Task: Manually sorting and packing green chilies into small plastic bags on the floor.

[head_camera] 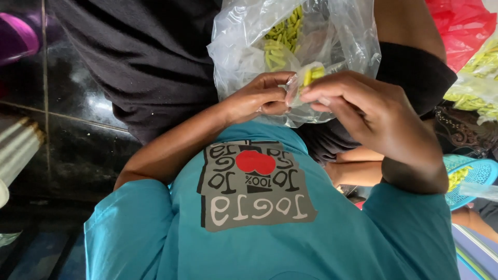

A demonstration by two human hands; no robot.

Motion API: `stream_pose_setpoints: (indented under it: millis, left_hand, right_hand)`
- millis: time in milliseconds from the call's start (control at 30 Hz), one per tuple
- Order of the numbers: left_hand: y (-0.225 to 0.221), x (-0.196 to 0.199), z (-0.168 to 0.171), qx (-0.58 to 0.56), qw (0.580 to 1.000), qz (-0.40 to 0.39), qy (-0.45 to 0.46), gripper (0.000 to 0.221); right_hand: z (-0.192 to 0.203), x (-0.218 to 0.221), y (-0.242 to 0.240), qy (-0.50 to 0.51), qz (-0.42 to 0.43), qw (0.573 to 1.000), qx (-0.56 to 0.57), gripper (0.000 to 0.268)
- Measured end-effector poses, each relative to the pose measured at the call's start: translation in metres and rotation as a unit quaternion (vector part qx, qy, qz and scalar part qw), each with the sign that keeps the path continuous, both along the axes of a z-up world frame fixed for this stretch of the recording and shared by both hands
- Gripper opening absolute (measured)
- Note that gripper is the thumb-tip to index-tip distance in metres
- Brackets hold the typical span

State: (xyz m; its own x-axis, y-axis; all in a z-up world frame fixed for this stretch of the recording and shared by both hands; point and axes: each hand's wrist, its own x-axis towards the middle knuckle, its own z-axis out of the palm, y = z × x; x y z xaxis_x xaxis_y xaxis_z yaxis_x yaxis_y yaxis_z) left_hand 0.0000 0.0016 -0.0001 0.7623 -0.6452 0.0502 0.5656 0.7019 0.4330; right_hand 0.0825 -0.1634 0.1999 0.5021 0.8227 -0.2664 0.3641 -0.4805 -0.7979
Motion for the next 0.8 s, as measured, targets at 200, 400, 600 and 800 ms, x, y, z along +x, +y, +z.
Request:
stream_pose_setpoints:
  millis: [200, 400, 600, 800]
  left_hand:
    - [0.002, -0.009, -0.014, -0.001, 1.0, 0.005, 0.008, 0.013]
    - [0.002, -0.012, -0.019, 0.002, 1.0, -0.016, 0.008, 0.032]
    - [0.007, -0.009, -0.006, 0.028, 0.997, -0.059, -0.042, 0.009]
    - [0.005, -0.015, -0.016, -0.031, 0.987, -0.115, -0.109, 0.015]
  right_hand:
    - [-0.01, 0.005, -0.016, -0.084, -0.077, 0.991, -0.063, 0.023]
    - [-0.043, -0.003, -0.022, -0.058, -0.05, 0.996, -0.038, 0.016]
    - [-0.031, -0.003, -0.024, -0.034, -0.115, 0.992, -0.049, 0.009]
    - [-0.108, 0.027, -0.034, 0.026, -0.092, 0.995, -0.015, 0.037]
